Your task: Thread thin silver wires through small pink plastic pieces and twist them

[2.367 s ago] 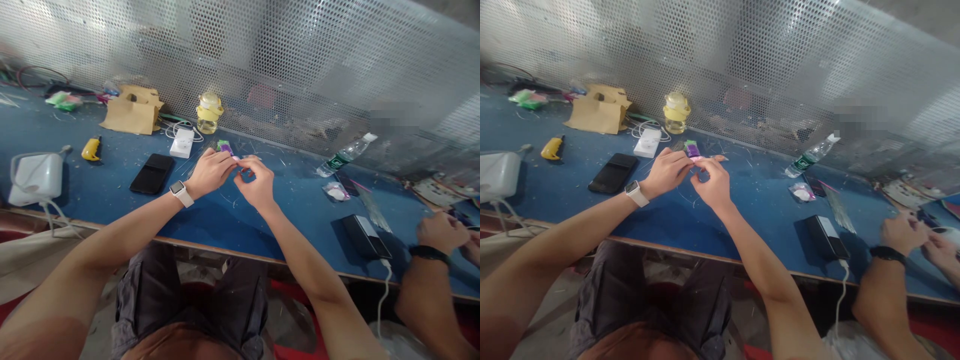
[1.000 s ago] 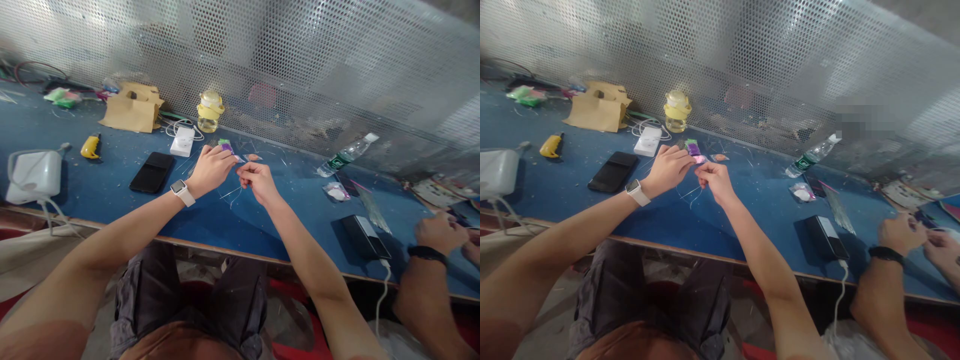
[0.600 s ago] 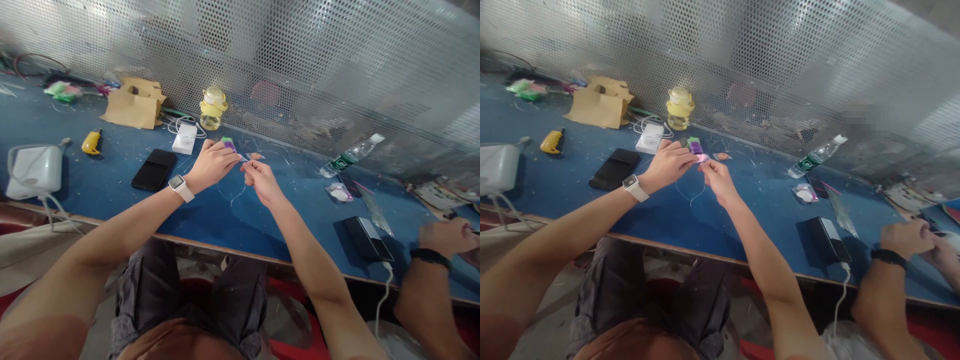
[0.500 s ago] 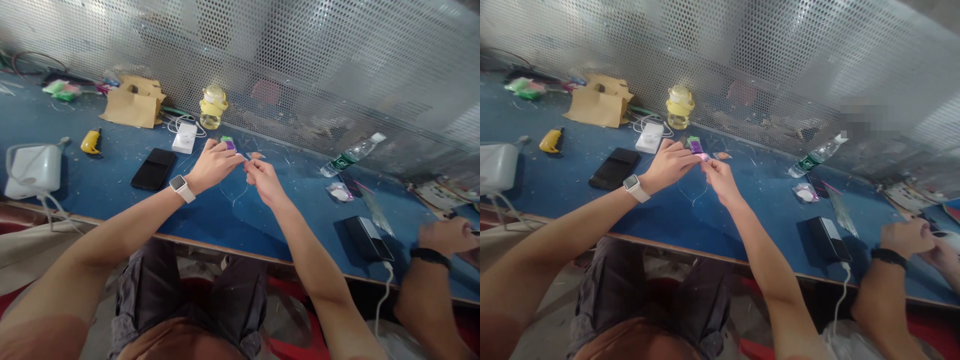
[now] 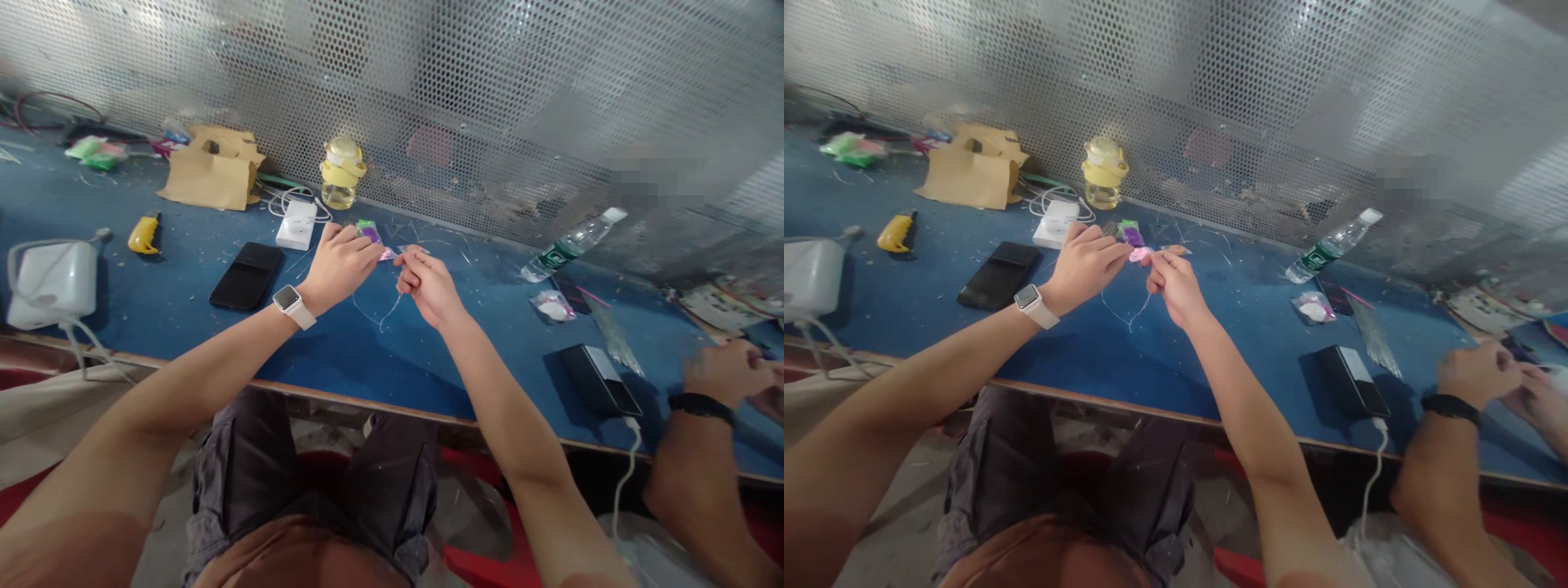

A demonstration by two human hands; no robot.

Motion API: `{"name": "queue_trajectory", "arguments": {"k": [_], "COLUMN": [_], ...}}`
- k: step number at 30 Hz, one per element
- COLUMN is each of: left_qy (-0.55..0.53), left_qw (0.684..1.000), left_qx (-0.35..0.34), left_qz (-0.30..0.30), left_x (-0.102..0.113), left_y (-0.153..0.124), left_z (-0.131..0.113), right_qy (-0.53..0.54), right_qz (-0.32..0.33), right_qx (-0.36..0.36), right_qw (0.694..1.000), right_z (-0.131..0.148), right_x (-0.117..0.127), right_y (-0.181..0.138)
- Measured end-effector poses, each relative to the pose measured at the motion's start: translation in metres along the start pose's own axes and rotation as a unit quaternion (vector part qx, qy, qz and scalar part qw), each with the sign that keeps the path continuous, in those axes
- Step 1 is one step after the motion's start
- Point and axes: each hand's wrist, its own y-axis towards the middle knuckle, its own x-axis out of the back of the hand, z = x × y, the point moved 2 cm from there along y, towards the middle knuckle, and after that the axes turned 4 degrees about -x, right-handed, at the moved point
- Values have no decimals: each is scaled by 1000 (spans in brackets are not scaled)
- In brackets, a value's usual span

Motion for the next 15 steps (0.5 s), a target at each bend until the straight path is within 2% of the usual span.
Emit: {"name": "queue_trajectory", "arguments": {"k": [4,9,15], "left_qy": [-4,7,22], "left_qw": [1000,1000,1000], "left_qx": [0,-6,-9], "left_qz": [9,-5,8], "left_x": [-1,0,-7], "left_y": [0,-1,-5], "left_z": [-1,-5,-2], "right_qy": [-16,60,-31], "right_qz": [-9,-16,-40], "right_qx": [32,-14,2], "right_qw": [999,998,999], "right_z": [1,0,-3], "right_x": [1,-4,-2], "right_y": [1,-1,2]}}
